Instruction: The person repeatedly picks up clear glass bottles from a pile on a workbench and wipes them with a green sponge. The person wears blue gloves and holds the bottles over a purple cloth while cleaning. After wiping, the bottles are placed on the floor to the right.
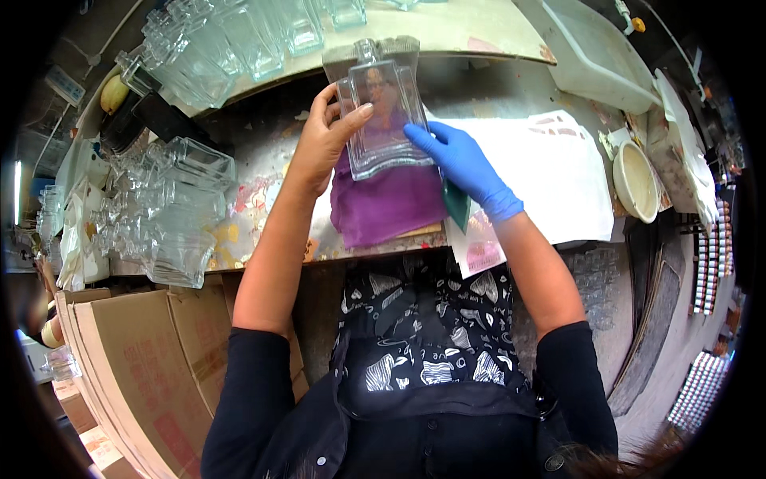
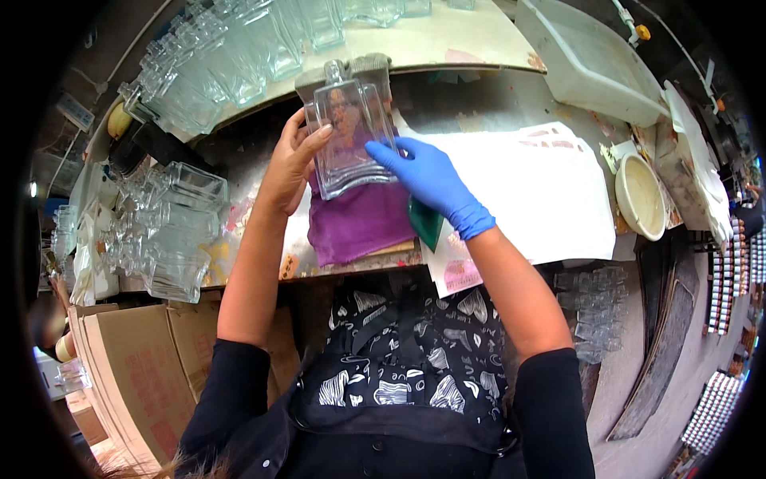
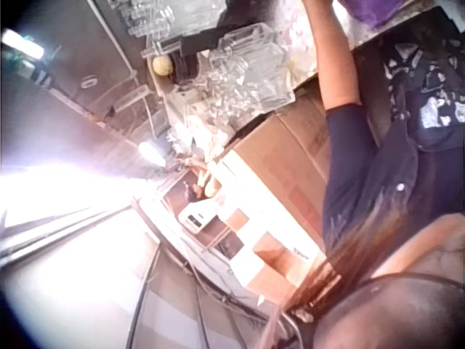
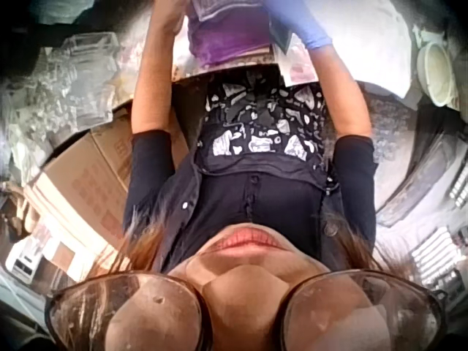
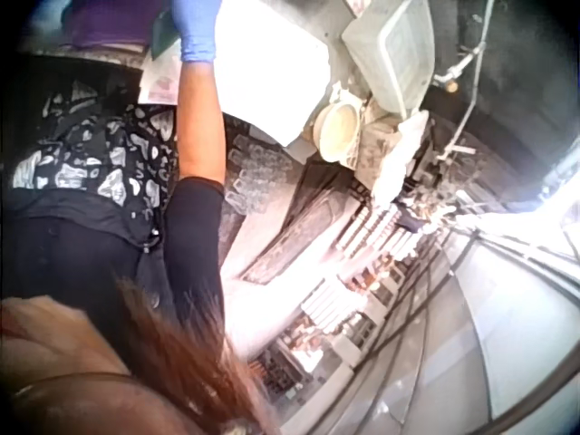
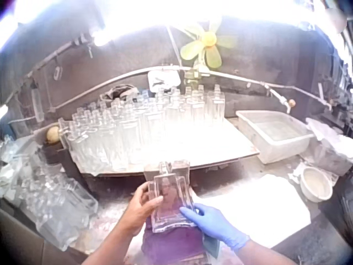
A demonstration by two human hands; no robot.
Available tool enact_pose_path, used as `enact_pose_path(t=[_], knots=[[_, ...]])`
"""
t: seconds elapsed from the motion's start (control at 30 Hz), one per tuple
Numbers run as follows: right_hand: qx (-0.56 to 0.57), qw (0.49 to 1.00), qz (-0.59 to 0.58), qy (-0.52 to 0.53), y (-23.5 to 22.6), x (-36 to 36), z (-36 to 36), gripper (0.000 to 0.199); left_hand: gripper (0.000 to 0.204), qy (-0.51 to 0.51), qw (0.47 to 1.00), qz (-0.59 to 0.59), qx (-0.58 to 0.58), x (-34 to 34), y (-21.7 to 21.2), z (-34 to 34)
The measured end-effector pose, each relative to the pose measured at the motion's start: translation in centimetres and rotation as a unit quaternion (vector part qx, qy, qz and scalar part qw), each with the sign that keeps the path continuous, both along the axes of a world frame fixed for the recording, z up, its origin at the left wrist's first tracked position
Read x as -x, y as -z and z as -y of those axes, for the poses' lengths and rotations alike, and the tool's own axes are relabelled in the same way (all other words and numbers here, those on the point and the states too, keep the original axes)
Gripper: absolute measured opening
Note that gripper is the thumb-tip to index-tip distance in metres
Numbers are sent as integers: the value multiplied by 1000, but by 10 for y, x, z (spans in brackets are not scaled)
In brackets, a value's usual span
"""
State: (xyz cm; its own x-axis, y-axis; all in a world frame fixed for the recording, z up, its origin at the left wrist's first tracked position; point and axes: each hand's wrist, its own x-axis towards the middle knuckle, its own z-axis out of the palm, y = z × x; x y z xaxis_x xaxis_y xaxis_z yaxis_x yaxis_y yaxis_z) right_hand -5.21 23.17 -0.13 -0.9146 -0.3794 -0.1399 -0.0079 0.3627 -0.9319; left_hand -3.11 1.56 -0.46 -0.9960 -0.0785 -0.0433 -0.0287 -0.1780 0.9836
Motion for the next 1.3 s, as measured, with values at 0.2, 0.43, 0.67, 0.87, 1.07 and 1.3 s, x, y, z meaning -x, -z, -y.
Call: enact_pose_path(t=[0.2,0.43,0.67,0.87,1.07,1.3], knots=[[-46,999,17,-5,-1,3,0,60,82,-57,998,-16,11,14,-5,-14],[-41,999,-3,3,6,4,1,61,79,-64,998,-12,16,14,-8,-13],[-25,1000,-9,-9,12,5,-1,61,75,-55,998,-19,7,15,-7,-14],[42,988,146,7,-2,5,-15,65,50,0,994,82,-75,-12,-4,4],[-61,998,2,-5,7,8,-2,67,55,25,997,45,-54,-28,7,2],[-60,998,-6,-10,-2,4,-2,69,80,16,1000,23,-8,-30,6,-3]])
